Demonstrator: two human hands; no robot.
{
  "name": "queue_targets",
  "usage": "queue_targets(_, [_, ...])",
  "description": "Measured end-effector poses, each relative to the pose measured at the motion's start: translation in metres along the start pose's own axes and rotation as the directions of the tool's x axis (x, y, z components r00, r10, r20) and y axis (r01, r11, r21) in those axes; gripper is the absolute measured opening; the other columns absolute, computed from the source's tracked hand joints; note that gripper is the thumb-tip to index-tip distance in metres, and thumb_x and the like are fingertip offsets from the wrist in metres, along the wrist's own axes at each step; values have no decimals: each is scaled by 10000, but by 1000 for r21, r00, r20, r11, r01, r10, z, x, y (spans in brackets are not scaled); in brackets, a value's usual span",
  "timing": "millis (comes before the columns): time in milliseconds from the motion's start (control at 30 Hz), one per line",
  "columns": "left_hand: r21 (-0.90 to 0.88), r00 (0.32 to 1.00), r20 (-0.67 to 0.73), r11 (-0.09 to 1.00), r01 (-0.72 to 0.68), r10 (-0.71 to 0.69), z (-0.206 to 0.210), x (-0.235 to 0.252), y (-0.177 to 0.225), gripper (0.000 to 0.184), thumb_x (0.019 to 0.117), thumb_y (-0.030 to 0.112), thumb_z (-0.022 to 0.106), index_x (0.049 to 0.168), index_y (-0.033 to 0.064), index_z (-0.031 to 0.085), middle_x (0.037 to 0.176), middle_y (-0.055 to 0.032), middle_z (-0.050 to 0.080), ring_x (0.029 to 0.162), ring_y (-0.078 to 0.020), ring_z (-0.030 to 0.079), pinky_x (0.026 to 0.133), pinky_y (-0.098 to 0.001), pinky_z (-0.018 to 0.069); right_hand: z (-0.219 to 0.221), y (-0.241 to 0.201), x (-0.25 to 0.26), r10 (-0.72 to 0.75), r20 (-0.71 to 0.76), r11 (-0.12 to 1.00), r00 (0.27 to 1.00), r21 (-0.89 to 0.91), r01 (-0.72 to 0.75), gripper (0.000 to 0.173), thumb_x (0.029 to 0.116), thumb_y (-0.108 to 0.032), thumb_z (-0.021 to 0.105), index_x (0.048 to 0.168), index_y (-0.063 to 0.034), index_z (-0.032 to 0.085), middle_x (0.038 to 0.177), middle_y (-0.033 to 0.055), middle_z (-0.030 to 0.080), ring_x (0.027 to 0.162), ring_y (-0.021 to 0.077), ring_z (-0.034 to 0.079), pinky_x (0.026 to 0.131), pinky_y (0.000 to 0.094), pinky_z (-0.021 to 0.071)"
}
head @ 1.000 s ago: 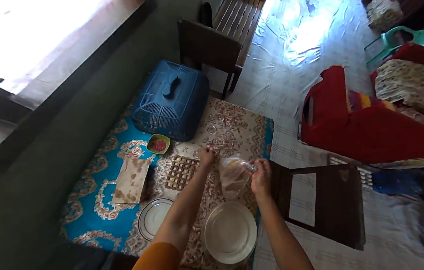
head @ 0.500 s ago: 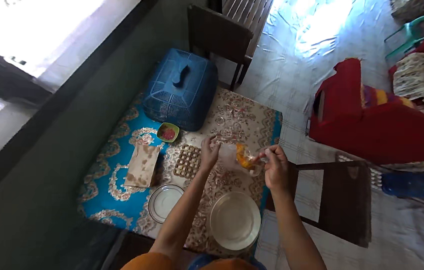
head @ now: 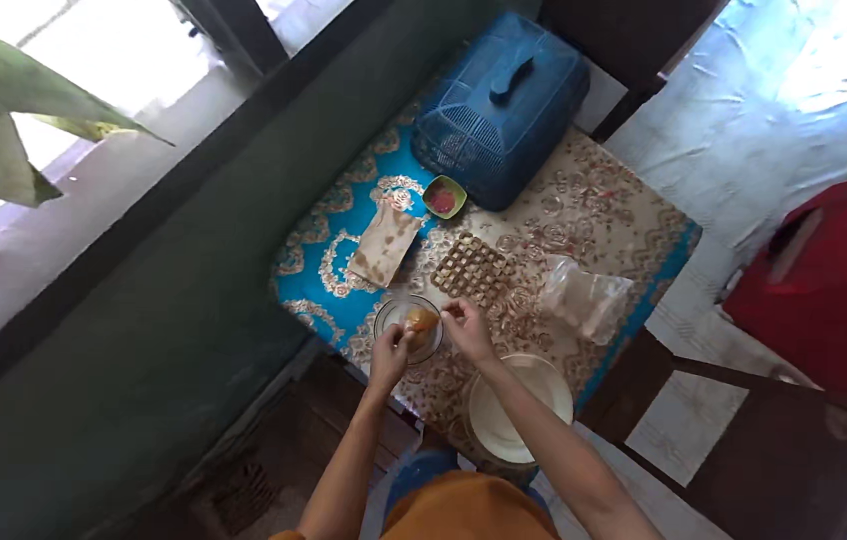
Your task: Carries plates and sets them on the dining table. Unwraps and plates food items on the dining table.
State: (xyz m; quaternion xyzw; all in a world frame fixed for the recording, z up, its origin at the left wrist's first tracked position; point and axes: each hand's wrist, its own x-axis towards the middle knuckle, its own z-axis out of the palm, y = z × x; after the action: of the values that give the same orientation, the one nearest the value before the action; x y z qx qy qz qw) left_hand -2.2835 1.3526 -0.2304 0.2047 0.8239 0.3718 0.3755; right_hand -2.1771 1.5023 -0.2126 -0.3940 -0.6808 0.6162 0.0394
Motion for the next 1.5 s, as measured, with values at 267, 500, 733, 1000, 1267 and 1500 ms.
queue_targets(267, [-177, 986, -109, 978, 108, -128, 0, 7, -29, 244, 991, 162, 664, 1057, -73, 661, 948, -152, 675, 861, -188, 644, 845, -379, 535, 55, 10, 12, 113, 252, 882, 961, -470, 19, 321, 993, -127, 635, 1286, -2, 672, 1304, 213, 647, 1238, 352, 611, 1077, 515, 467])
queue_targets(500, [-221, 989, -64, 968, 119, -136, -10, 8, -22, 202, 1020, 134, 613, 1026, -64, 652, 907, -109, 651, 815, -134, 602, 811, -330, 505, 57, 4, 23, -64, 293, 883, 954, -429, 191, 218, 969, -91, 665, 1147, 23, 719, 1233, 213, 677, 1180, 357, 644, 1031, 515, 499])
queue_targets(733, [-92, 997, 67, 995, 35, -29, -17, 12, -19, 282, 1080, 156, 484, 1119, -94, 607, 988, -196, 654, 920, -240, 648, 888, -425, 522, 57, -2, 27, -42, 395, 873, 918, -432, 226, 228, 993, -93, 579, 1103, 65, 701, 1160, 238, 689, 1146, 380, 647, 1013, 551, 487])
queue_targets(1000, [251, 989, 89, 963, 96, -122, -23, 22, 13, 319, 1103, 166, 421, 1276, -74, 541, 1111, -296, 653, 1065, -426, 660, 961, -584, 496, 73, -24, 32, 215, 145, 895, 966, -424, -136, 182, 971, -133, 632, 1015, 18, 723, 1050, 223, 713, 1052, 380, 676, 920, 581, 519])
queue_targets(1267, [528, 980, 131, 847, 61, -152, -35, 26, 22, 304, 1091, 168, 449, 1269, -60, 544, 1098, -311, 666, 1086, -476, 661, 936, -629, 499, 83, -36, 29, 181, 130, 849, 975, -521, -89, 230, 998, -142, 590, 1089, 26, 717, 1113, 243, 709, 1110, 403, 669, 943, 593, 512])
queue_targets(1500, [593, 966, 114, 796, 120, -231, -31, 16, 30, 296, 1058, 191, 518, 1243, -26, 598, 1163, -276, 672, 1152, -448, 641, 966, -605, 485, 74, -38, 34, 203, 211, 741, 956, -671, -10, 242, 1000, -140, 621, 1133, 47, 699, 1190, 259, 684, 1151, 420, 653, 949, 595, 520])
